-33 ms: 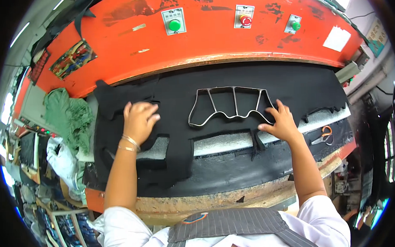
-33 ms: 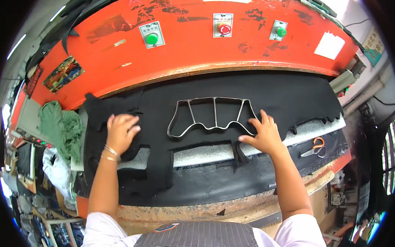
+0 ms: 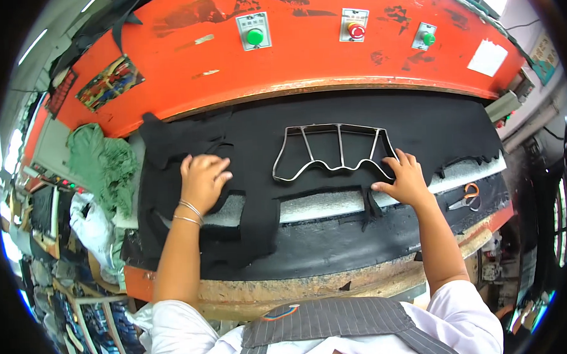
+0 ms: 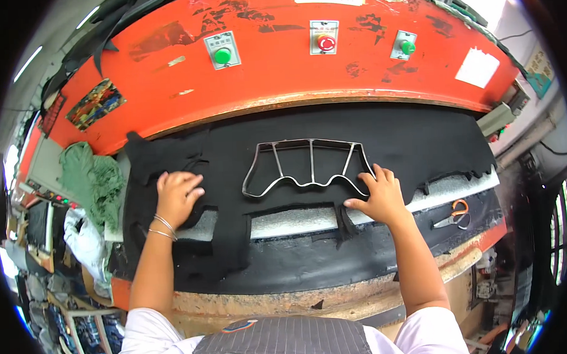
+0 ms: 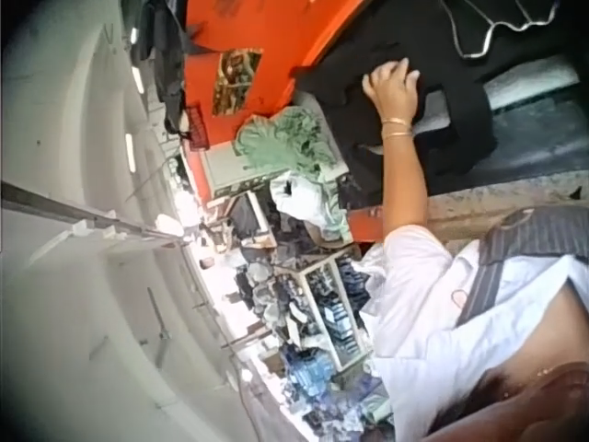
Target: Cutting shoe components from a sheet of material using a hydraulic clicker press and metal dies.
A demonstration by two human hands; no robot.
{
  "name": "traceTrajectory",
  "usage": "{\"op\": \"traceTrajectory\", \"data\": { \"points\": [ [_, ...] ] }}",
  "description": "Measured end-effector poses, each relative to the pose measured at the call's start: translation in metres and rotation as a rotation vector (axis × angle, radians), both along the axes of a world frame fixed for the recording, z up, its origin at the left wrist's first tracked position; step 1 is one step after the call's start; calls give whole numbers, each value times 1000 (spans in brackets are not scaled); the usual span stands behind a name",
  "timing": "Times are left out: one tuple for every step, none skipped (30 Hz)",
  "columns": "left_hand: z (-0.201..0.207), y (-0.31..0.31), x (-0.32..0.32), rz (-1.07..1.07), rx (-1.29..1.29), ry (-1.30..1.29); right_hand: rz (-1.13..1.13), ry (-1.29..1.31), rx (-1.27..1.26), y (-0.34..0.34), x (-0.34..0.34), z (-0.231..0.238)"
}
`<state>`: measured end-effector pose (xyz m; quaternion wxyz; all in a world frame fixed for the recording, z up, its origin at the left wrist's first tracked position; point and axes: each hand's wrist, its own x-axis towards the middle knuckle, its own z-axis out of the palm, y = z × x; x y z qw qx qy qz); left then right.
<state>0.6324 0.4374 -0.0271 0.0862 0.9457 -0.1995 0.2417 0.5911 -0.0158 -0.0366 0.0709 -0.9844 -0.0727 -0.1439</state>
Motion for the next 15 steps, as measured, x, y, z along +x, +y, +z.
{"op": "traceTrajectory", "data": {
  "points": [
    [-7,0,-11,41,4,31,44,-7,23,-2,2,-7],
    [-14,0,-19,41,7,41,46,-24,180,-2,5,-12],
    [-23,-2,-24,19,-62,21,56,-30,332,-2,7,-15],
    [-31,-4,-26,27,-123,68,66,-42,325,-1,10,-15],
    [-36,-5,-25,35,-143,9,52,-80,380,2,12,-15],
    [-41,-6,-23,59,-143,-25,14,-117,431,5,14,-12],
    [-45,-6,-20,89,-147,-53,51,-183,483,11,17,-9],
    [-49,-7,-19,95,-155,-60,71,-172,469,20,20,-7],
    [-51,-7,-17,123,-158,-80,69,-206,485,32,21,-7],
    [-53,-7,-16,142,-163,-111,66,-246,492,45,21,-8],
    [-54,-7,-16,141,-191,-135,68,-171,554,58,22,-9],
    [-55,-6,-16,145,-210,-138,97,-190,567,72,22,-11],
    [-56,-6,-17,145,-220,-161,109,-198,568,84,24,-13],
    [-57,-5,-18,147,-229,-184,156,-220,550,93,25,-15],
    [-57,-4,-18,155,-248,-187,184,-255,477,99,26,-16]
  ]
}}
